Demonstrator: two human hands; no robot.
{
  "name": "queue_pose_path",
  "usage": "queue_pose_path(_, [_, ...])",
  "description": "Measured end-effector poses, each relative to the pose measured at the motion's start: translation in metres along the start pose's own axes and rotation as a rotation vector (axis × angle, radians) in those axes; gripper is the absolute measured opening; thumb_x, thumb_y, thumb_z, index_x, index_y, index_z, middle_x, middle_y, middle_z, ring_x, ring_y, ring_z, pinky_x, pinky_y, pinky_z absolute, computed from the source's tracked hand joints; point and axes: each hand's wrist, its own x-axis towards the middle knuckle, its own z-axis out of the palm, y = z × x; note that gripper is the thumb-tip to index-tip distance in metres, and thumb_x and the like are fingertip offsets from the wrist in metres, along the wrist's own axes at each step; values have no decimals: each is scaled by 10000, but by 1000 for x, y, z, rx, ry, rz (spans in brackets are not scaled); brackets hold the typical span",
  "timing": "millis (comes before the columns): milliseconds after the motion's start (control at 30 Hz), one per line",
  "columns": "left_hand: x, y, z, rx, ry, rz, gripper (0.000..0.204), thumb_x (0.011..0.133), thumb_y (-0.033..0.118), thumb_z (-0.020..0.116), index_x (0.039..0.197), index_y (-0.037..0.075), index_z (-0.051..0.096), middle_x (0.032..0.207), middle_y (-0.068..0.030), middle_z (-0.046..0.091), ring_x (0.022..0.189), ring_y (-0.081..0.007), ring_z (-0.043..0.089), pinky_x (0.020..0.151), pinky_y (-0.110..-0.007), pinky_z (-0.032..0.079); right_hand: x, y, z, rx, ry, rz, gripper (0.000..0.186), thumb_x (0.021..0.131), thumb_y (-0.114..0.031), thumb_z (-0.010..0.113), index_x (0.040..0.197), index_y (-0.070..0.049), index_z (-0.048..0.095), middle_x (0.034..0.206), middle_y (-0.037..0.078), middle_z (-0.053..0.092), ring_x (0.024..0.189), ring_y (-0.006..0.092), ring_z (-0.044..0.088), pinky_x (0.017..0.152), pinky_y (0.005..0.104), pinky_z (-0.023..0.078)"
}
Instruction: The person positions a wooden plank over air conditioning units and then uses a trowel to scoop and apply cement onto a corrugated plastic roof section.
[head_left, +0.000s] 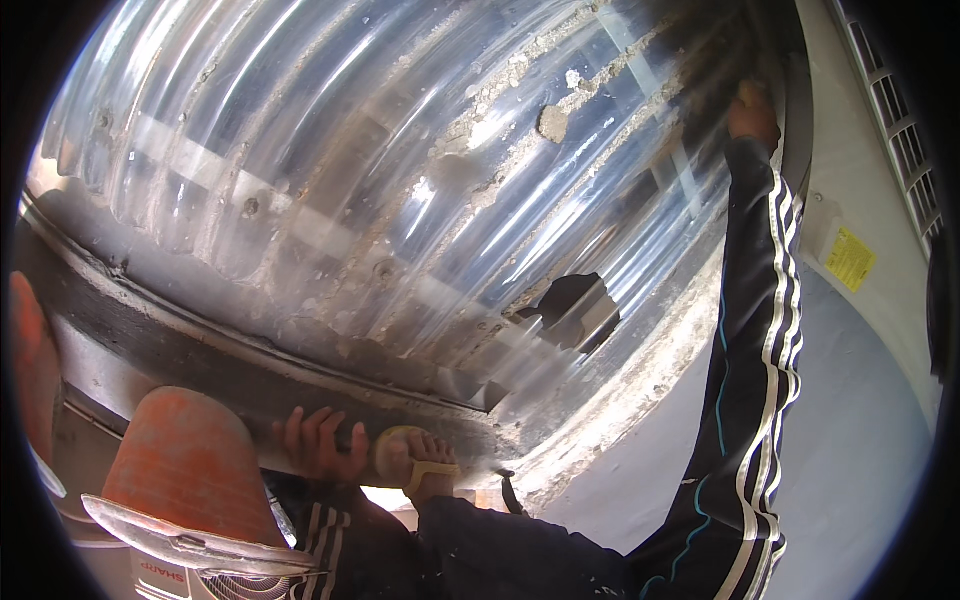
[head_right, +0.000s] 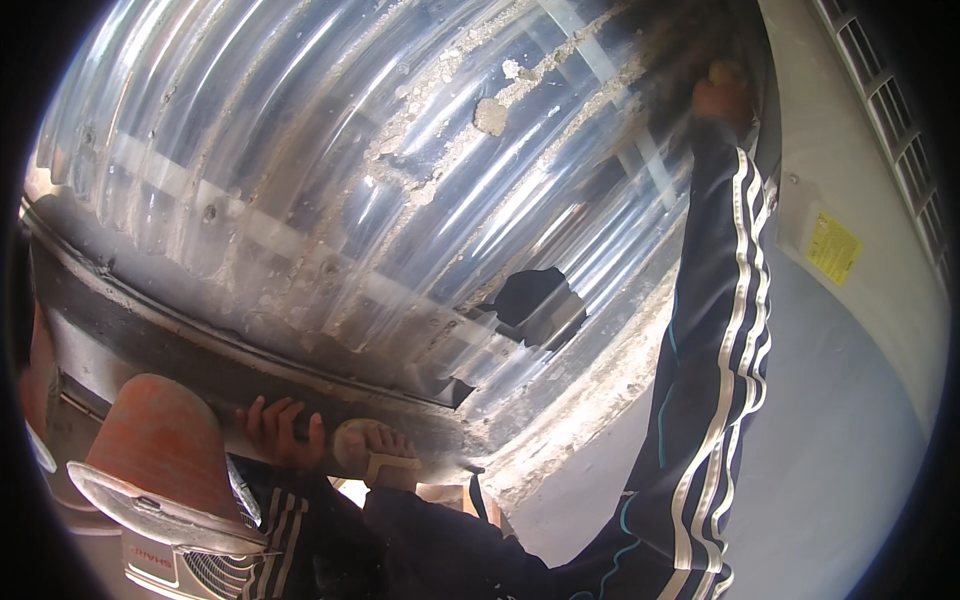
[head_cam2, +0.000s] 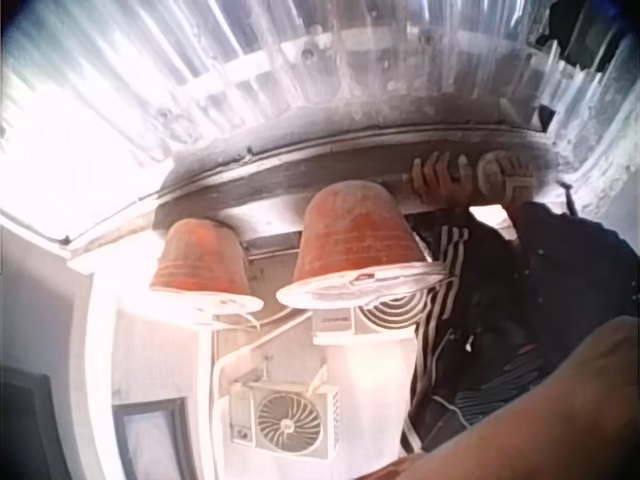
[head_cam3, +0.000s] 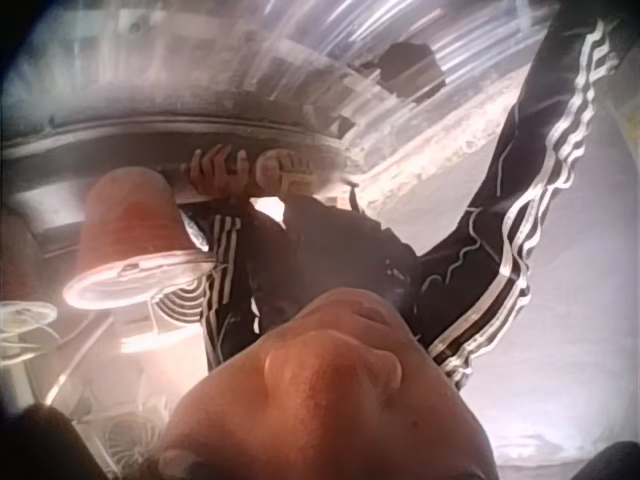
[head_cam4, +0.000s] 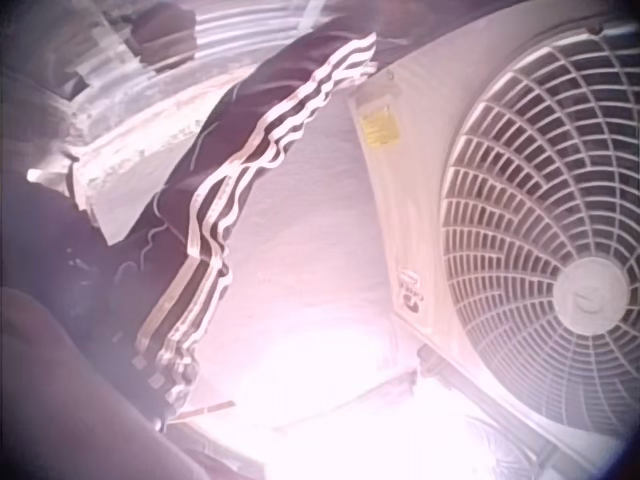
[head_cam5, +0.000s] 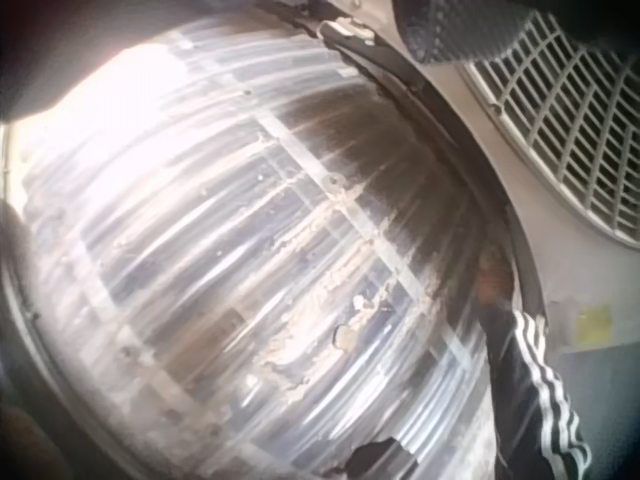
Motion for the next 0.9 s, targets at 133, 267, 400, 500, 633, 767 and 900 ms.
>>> queue_pose_path(133, [0,0,-2,7,13,4,265,785,388,639,879,140,639,979,-26,636,1149,-301,491,1068,-567,275,-19,5,10,128,98,83,510,815,-357,546,1323,-355,516,1214,111,621,1124,347,580,970,421,454])
queue_pose_path(267, [6,0,-1,-2,-11,21,266,792,385,634,875,133,637,980,-30,637,1151,-304,492,1069,-568,275,-8,21,21,74,42,48,511,811,-357,564,1320,-356,519,1215,125,619,1124,362,576,968,420,455])
queue_pose_path(400, [3,2,-3,32,-13,-11,268,790,380,632,873,125,637,981,-34,638,1153,-310,491,1076,-572,270,-24,6,29,168,78,34,526,798,-336,593,1319,-332,524,1193,140,629,1107,370,584,960,422,459])
queue_pose_path(500, [1,8,-5,33,-5,-47,262,783,371,637,870,124,636,980,-35,638,1159,-313,484,1081,-576,261,-37,13,22,341,82,-11,533,790,-346,611,1314,-292,535,1180,150,634,1082,376,594,944,423,464])
queue_pose_path(633, [4,3,-1,13,18,2,253,785,368,637,864,128,634,980,-37,636,1158,-311,484,1084,-578,257,-48,16,26,374,166,24,501,788,-372,618,1271,-246,581,1145,160,646,1067,386,595,939,421,460])
queue_pose_path(767, [4,1,-2,20,12,19,254,786,369,639,875,131,632,985,-38,632,1157,-307,481,1084,-578,256,-48,16,33,469,219,96,494,807,-405,589,1243,-171,606,1103,163,660,993,360,634,889,411,495])
queue_pose_path(900, [2,3,-4,21,-4,-2,266,779,370,649,892,130,628,992,-38,628,1160,-305,478,1078,-579,264,-17,-6,-3,697,-120,437,401,846,-375,585,1094,-63,636,877,154,676,687,275,673,642,368,548])
